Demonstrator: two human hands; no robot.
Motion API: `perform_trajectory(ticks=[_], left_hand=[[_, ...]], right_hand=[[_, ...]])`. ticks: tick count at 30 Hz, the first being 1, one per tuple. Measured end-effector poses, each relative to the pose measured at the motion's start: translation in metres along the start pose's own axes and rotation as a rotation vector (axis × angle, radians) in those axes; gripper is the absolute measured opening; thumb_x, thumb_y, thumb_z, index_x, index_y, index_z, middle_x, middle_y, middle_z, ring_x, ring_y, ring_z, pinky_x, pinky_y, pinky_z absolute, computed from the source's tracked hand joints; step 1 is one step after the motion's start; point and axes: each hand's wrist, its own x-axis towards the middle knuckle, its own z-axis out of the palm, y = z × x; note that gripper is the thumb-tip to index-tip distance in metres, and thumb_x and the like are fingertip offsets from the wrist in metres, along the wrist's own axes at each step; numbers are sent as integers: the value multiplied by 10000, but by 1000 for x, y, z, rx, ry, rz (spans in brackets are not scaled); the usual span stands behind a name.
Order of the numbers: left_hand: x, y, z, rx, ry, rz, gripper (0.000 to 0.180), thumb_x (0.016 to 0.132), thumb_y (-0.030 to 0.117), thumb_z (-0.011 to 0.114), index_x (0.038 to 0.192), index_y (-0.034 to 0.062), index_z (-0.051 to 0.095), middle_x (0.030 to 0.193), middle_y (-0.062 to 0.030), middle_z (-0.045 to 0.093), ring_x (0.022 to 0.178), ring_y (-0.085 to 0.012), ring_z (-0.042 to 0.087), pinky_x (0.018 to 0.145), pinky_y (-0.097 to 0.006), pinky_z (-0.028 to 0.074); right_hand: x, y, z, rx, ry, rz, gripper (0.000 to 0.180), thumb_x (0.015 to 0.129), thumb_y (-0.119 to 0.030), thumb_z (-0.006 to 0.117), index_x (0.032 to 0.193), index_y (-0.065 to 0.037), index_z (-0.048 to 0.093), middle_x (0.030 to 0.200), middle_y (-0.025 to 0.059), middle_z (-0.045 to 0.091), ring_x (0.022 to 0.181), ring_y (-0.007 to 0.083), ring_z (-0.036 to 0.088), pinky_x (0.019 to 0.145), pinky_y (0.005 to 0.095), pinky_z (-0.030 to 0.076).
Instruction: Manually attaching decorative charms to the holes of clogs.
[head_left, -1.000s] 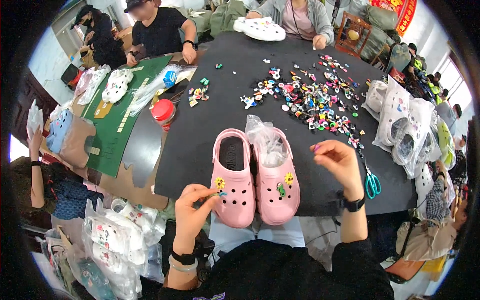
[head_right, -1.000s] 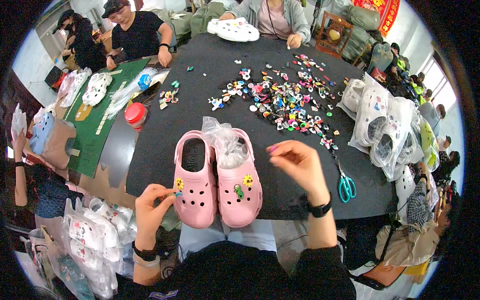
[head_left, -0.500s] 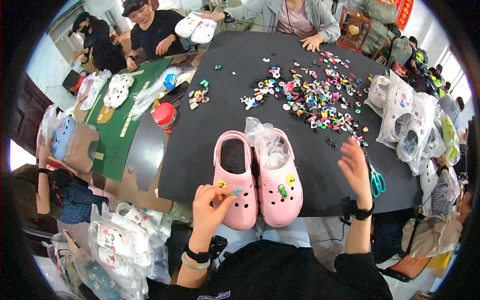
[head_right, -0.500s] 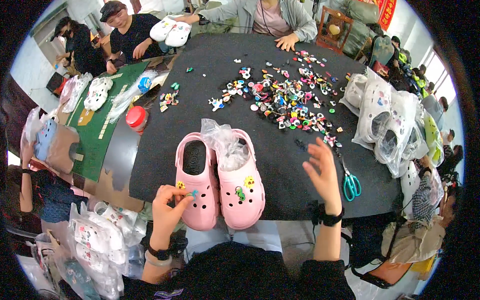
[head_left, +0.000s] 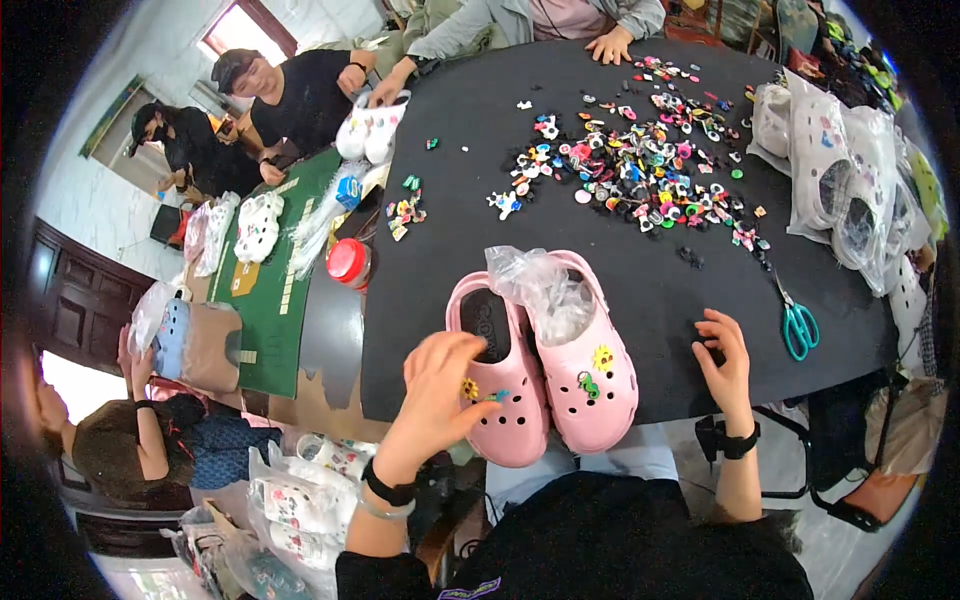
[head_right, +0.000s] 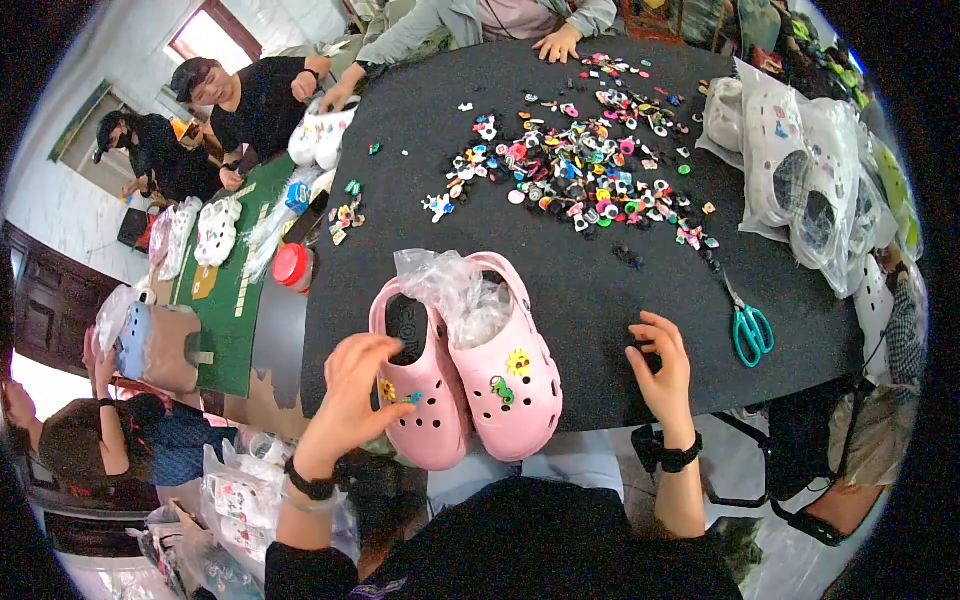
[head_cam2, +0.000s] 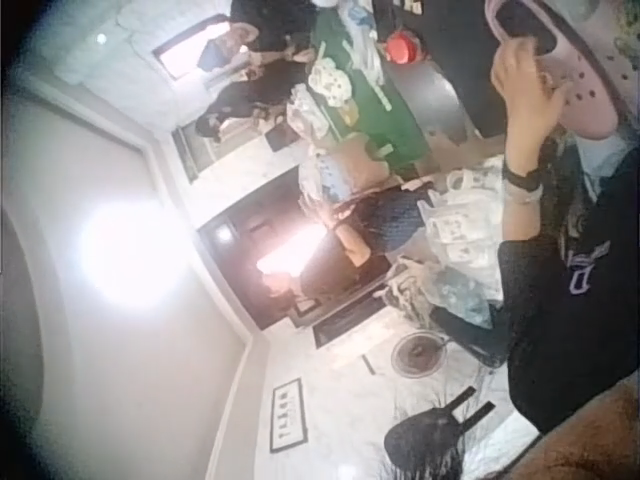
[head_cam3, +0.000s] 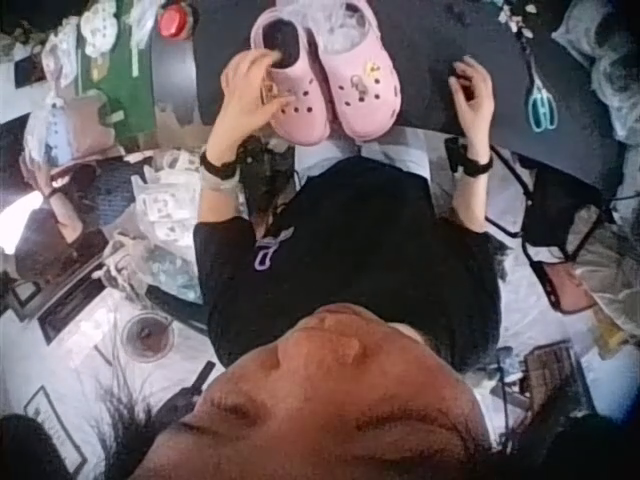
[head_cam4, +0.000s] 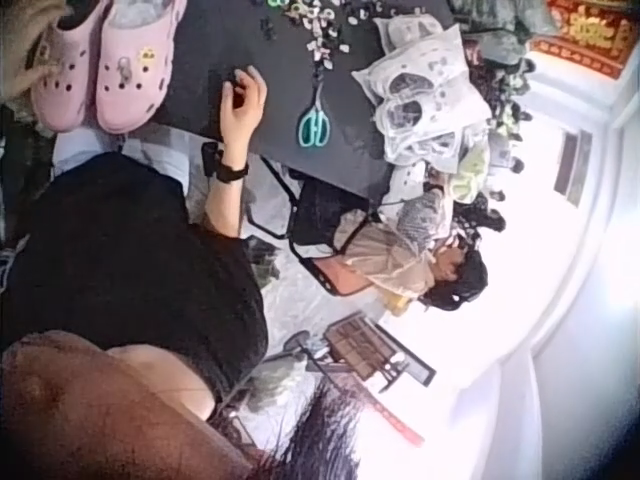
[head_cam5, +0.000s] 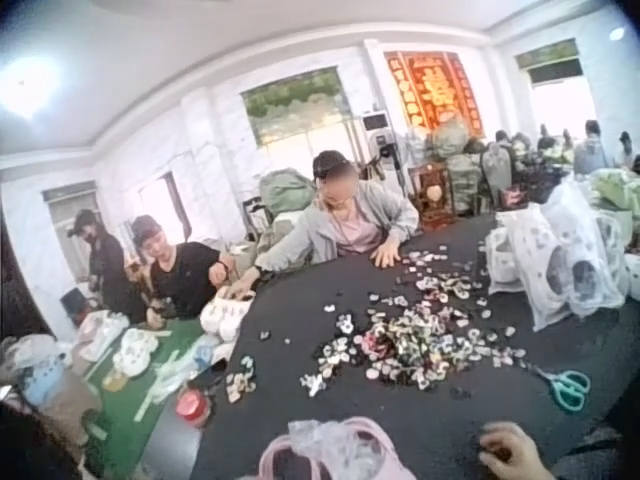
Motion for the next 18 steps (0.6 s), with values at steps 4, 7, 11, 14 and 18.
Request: perform_trajectory(ticks=[4,7,11,14,18], left_hand=[[32,-25,-4,-42,-433,233,507,620,347,844,955,47,610,937,-96,622,974,-279,584,988,-408,332],[57,-31,-1,22,-809,277,481,630,459,814,616,68,533,593,-61,531,655,-274,557,798,-365,362],[74,-37,7,-133,-999,179,566,608,402,876,547,25,459,500,-99,400,475,-130,346,449,-353,297],[76,-33,7,-88,-1024,118,592,581,410,890,539,24,443,504,-73,355,493,-109,344,456,-349,285],[74,-33,13,-107,-949,161,607,582,408,887,516,28,418,484,-79,320,462,-127,317,446,-351,275]], right_hand=[[0,-14,7,-177,8,-100,275,774,-11,708,1037,-74,659,1222,66,602,951,187,636,769,298,497],[-1,-16,6,-166,9,-82,249,774,-22,711,1013,-76,667,1198,72,614,955,199,639,763,293,498],[0,-11,8,-210,15,-156,194,761,-31,710,949,-67,681,1101,88,652,968,261,638,792,334,504],[2,-14,6,-240,30,-188,170,748,-19,710,912,-57,686,1059,90,664,961,271,635,803,348,500],[3,-17,5,-273,43,-185,125,747,-51,716,865,-84,691,985,54,681,920,254,645,785,354,513]])
